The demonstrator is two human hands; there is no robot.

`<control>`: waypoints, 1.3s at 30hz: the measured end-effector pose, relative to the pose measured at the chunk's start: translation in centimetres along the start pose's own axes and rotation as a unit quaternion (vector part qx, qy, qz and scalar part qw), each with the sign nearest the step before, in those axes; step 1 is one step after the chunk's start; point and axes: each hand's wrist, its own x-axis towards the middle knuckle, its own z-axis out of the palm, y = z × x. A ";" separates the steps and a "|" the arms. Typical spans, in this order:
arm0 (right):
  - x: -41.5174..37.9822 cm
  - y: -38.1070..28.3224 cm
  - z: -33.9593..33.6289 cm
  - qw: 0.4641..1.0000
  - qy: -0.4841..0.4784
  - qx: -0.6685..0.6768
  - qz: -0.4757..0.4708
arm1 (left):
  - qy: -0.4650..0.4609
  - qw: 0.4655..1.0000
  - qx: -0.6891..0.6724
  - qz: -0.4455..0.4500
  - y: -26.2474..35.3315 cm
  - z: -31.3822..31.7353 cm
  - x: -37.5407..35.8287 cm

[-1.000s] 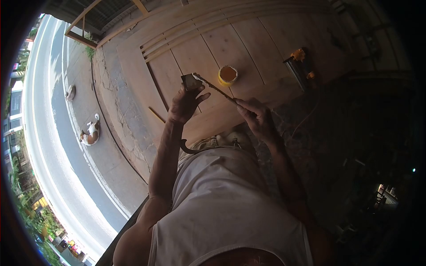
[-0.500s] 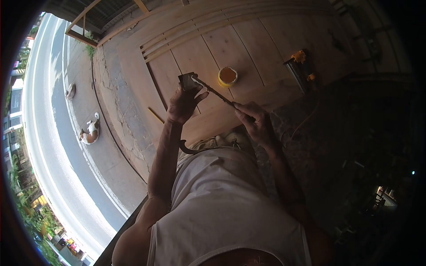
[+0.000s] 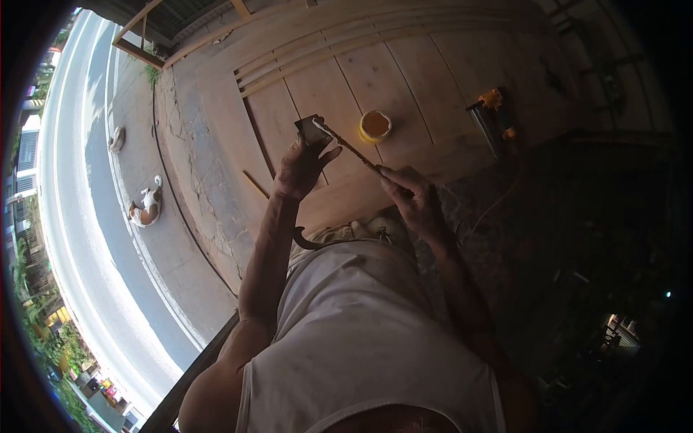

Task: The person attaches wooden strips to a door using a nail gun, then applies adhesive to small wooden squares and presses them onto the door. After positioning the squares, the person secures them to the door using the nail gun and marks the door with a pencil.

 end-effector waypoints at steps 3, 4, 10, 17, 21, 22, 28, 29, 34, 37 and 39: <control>0.5 0.9 0.4 0.999 0.019 -0.032 -0.028 | -0.010 1.000 -0.004 -0.005 -0.1 0.5 0.1; 0.7 1.0 0.4 0.997 0.029 -0.052 -0.041 | -0.008 1.000 -0.003 -0.004 0.0 0.6 0.2; 1.1 0.7 0.5 0.991 0.076 -0.091 -0.062 | -0.015 1.000 0.000 -0.016 0.0 0.4 -0.1; 1.1 0.7 0.2 0.998 0.004 -0.047 -0.047 | -0.005 1.000 0.003 -0.008 0.1 0.7 -0.1; -0.1 0.6 -0.2 0.999 -0.033 -0.037 -0.006 | 0.009 1.000 0.005 0.001 -0.1 -0.4 -0.2; -0.5 0.5 -0.4 0.998 -0.049 -0.030 0.008 | 0.006 1.000 0.007 0.001 -0.1 -0.8 -0.2; -0.1 0.1 0.5 0.999 -0.012 0.005 0.053 | 0.017 1.000 0.013 -0.007 -0.4 -1.1 -0.4; 0.1 0.1 0.9 0.999 0.000 0.001 0.045 | 0.020 1.000 0.015 -0.008 -0.6 -0.9 -0.4; 0.2 0.3 1.7 1.000 -0.012 -0.014 0.006 | 0.003 1.000 0.007 -0.014 -0.9 -0.6 -0.2; 0.1 -0.2 1.2 0.999 -0.030 -0.001 0.026 | -0.010 1.000 -0.001 -0.006 -0.7 -0.9 -0.3; 0.0 0.0 1.4 0.999 -0.028 0.006 0.025 | 0.000 1.000 0.017 -0.006 -0.6 -0.9 -0.5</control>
